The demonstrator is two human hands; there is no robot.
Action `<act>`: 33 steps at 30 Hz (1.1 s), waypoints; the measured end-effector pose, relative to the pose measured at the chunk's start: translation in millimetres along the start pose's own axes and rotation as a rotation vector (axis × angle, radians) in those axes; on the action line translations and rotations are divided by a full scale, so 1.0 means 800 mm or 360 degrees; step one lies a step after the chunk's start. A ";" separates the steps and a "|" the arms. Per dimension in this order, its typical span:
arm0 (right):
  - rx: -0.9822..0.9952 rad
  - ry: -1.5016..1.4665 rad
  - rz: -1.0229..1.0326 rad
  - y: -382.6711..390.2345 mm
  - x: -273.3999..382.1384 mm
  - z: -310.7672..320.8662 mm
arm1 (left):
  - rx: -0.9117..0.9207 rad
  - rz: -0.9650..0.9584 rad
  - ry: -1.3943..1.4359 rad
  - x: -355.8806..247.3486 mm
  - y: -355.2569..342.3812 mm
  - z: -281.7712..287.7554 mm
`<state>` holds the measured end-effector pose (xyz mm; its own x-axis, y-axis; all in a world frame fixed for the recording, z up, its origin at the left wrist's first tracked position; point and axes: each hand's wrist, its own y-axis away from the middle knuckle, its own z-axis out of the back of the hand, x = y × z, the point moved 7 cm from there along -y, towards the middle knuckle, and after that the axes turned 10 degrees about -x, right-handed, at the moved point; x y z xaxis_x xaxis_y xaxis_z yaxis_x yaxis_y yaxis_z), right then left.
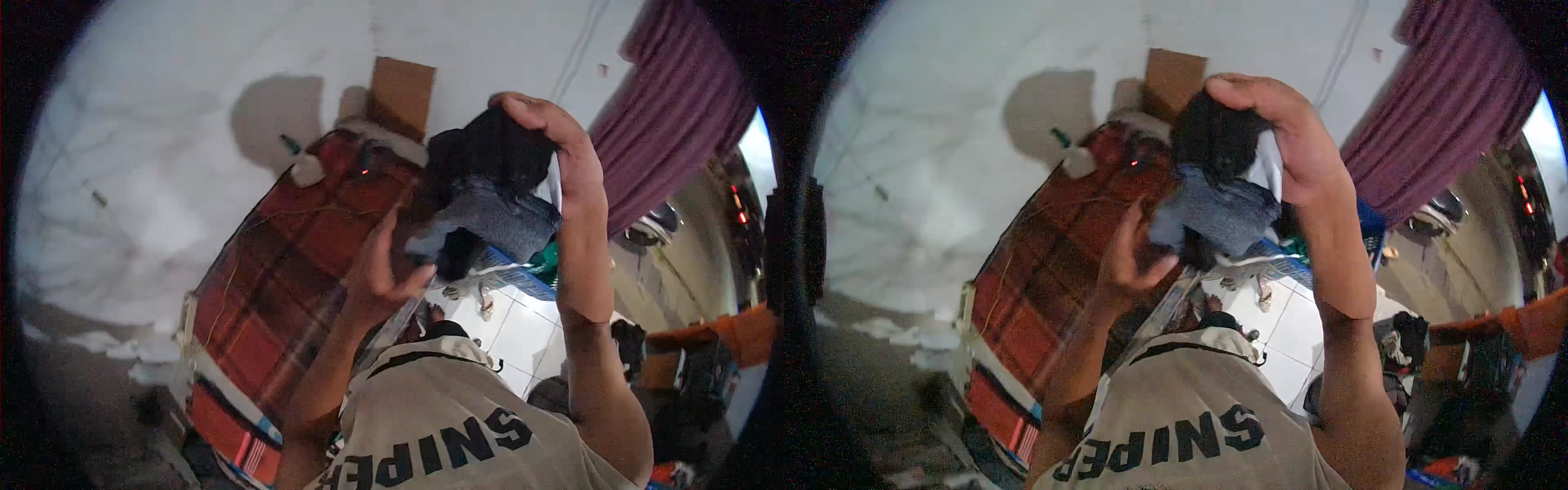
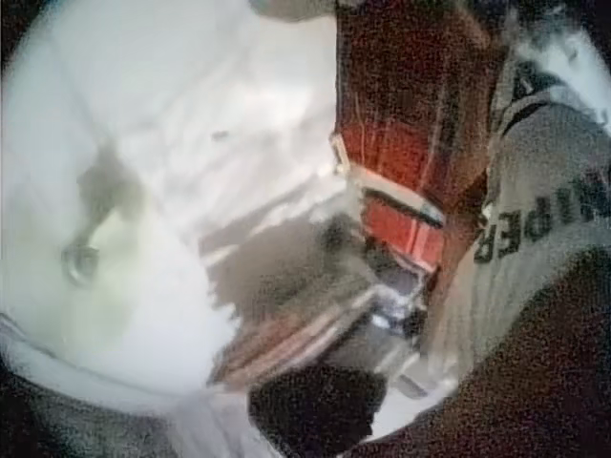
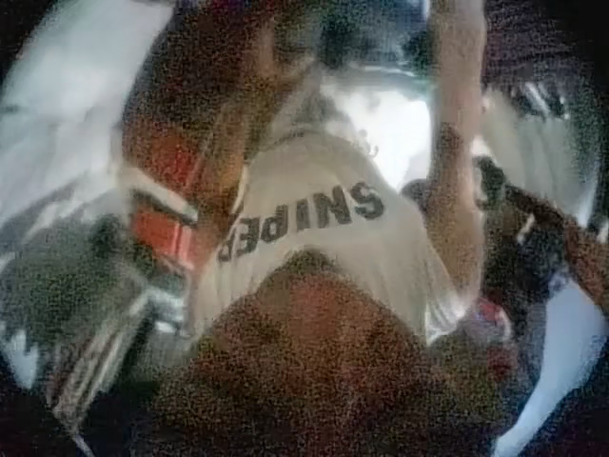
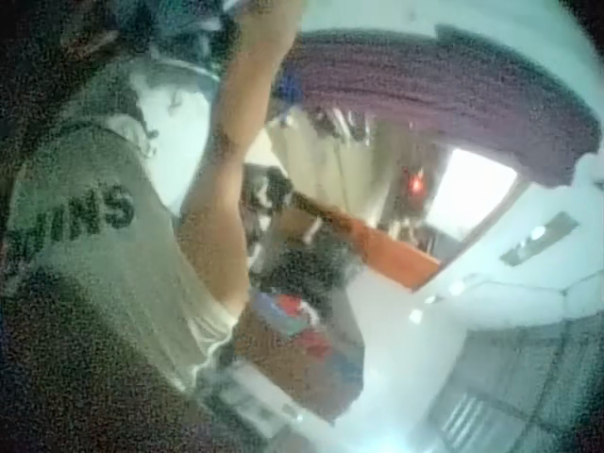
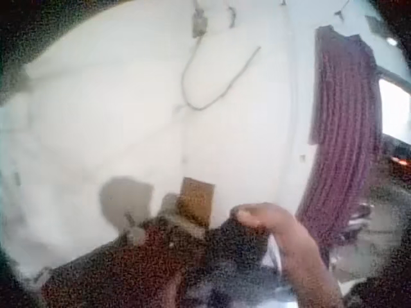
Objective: The person takes a pair of shorts from a basket, spreads them on an ironing surface, sprays them with liquid from a bottle, and irons them using an iron.
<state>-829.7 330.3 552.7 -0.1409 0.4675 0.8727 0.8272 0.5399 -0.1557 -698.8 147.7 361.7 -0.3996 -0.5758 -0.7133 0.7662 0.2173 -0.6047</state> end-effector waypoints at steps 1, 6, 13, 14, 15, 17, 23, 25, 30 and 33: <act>0.0078 -0.0088 -0.0048 -0.003 -0.009 -0.020 | -0.0036 -0.0025 -0.0045 -0.005 0.005 0.010; -0.0008 0.0413 -0.0003 -0.073 -0.084 -0.001 | -0.0276 0.0709 -0.0558 0.015 0.045 0.163; 0.0907 0.1268 0.0937 0.000 -0.239 -0.151 | -0.0187 0.0596 -0.0688 -0.095 0.008 0.263; 0.0999 0.1266 0.0838 0.007 -0.265 -0.168 | -0.0078 0.0568 -0.0734 -0.100 -0.002 0.253; 0.1051 0.1411 0.0537 0.000 -0.298 -0.173 | -0.0091 0.0547 -0.0737 -0.102 -0.009 0.253; 0.1135 0.1299 0.0261 -0.014 -0.321 -0.178 | -0.0144 0.0482 -0.0861 -0.112 -0.026 0.267; 0.1215 0.0903 -0.0118 -0.047 -0.262 -0.197 | -0.0176 0.0855 -0.1255 -0.113 -0.014 0.360; 0.1166 0.0814 -0.0480 -0.045 -0.259 -0.218 | -0.0398 0.0771 -0.1169 -0.119 -0.011 0.377; 0.1214 0.1097 -0.0034 -0.085 -0.253 -0.228 | -0.1114 -0.0433 -0.2325 -0.163 0.000 0.292; 0.1367 0.1079 0.0174 -0.043 -0.247 -0.263 | -0.1052 -0.0177 -0.1121 -0.105 0.086 0.184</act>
<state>-716.4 72.2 482.9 0.4559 0.2027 0.8667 0.1261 0.9492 -0.2884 -538.3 94.9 432.3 0.1045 -0.9129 -0.3945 0.2192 0.4080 -0.8863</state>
